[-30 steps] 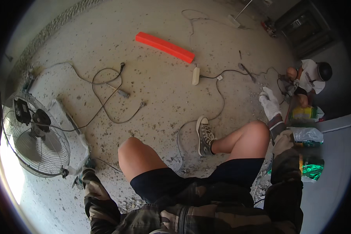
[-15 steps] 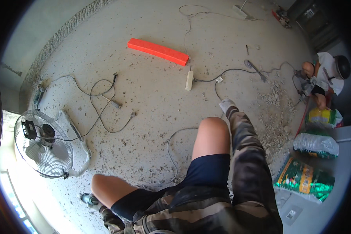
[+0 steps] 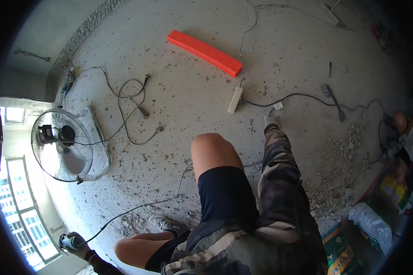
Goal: Using an angle grinder to cut a line into a concrete floor.
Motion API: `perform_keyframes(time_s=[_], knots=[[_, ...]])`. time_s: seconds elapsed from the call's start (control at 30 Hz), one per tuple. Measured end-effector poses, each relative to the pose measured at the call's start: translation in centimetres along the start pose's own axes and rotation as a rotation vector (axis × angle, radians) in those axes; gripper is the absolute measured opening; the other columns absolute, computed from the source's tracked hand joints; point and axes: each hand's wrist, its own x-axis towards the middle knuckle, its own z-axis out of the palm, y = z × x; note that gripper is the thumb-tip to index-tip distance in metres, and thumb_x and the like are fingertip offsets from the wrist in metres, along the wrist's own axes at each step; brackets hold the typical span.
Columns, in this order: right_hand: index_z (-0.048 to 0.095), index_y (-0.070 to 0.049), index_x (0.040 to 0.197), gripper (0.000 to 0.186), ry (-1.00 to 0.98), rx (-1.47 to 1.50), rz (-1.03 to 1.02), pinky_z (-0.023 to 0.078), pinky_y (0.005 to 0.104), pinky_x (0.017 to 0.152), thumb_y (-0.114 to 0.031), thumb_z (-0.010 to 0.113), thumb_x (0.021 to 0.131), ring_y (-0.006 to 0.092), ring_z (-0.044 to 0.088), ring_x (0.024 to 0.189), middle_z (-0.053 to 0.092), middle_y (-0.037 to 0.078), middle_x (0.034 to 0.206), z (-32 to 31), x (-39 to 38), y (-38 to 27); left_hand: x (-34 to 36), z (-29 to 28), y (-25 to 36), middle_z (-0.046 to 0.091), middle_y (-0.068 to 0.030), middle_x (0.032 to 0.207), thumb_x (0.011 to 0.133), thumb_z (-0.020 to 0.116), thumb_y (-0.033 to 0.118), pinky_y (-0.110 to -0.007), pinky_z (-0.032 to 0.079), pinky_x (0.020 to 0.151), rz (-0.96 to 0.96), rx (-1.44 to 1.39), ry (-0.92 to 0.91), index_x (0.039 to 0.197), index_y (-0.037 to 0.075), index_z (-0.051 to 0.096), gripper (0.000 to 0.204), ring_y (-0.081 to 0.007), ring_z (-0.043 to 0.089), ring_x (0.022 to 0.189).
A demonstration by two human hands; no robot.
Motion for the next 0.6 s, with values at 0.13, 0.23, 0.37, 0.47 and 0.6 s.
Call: perform_keyframes(time_s=[0.13, 0.23, 0.37, 0.47, 0.6], knots=[[0.058, -0.002, 0.120, 0.056, -0.002, 0.137, -0.821, 0.045, 0.0412, 0.095, -0.048, 0.042, 0.092, 0.0352, 0.057, 0.113, 0.060, 0.021, 0.120, 2.3, 16.7, 0.4, -4.0, -1.6, -4.0, 0.052, -0.0158, 0.106, 0.073, 0.074, 0.013, -0.039, 0.048, 0.088, 0.021, 0.211, 0.011, 0.118, -0.002, 0.045, 0.056, -0.0260, 0.053, 0.096], [0.053, -0.004, 0.126, 0.052, 0.034, -0.338, -0.373, 0.049, 0.0412, 0.087, -0.042, 0.049, 0.090, 0.0343, 0.061, 0.105, 0.061, 0.021, 0.117, 2.5, 16.4, -1.1, -6.7, -1.4, -6.5, 0.055, -0.0145, 0.102, 0.080, 0.070, 0.021, -0.038, 0.049, 0.085, -0.025, 0.303, -0.019, 0.117, -0.003, 0.045, 0.051, -0.0248, 0.055, 0.091], [0.058, -0.008, 0.108, 0.030, -0.080, 0.008, -0.365, 0.051, 0.0414, 0.071, -0.029, 0.055, 0.087, 0.0282, 0.061, 0.080, 0.064, 0.016, 0.096, 1.8, -2.4, -1.5, -9.2, 3.5, -10.4, 0.053, -0.0109, 0.099, 0.085, 0.066, 0.023, -0.038, 0.049, 0.083, -0.075, 0.449, -0.053, 0.115, -0.002, 0.045, 0.045, -0.0224, 0.054, 0.089], [0.060, -0.012, 0.096, 0.014, -0.455, 0.819, -0.245, 0.051, 0.0385, 0.056, -0.021, 0.060, 0.085, 0.0219, 0.060, 0.059, 0.065, 0.009, 0.079, -2.5, -12.1, -3.2, -10.7, 3.4, -10.2, 0.051, -0.0102, 0.097, 0.085, 0.065, 0.022, -0.038, 0.049, 0.084, -0.068, 0.428, -0.018, 0.116, -0.002, 0.043, 0.045, -0.0218, 0.053, 0.089], [0.056, -0.015, 0.084, 0.008, -1.043, 1.342, 0.135, 0.043, 0.0298, 0.044, -0.021, 0.061, 0.087, 0.0153, 0.053, 0.050, 0.058, 0.002, 0.067, -4.6, -19.6, -4.8, -10.5, 1.3, -13.1, 0.050, -0.0096, 0.097, 0.085, 0.066, 0.023, -0.038, 0.048, 0.085, -0.149, 0.407, -0.066, 0.117, -0.001, 0.041, 0.046, -0.0206, 0.053, 0.088]])
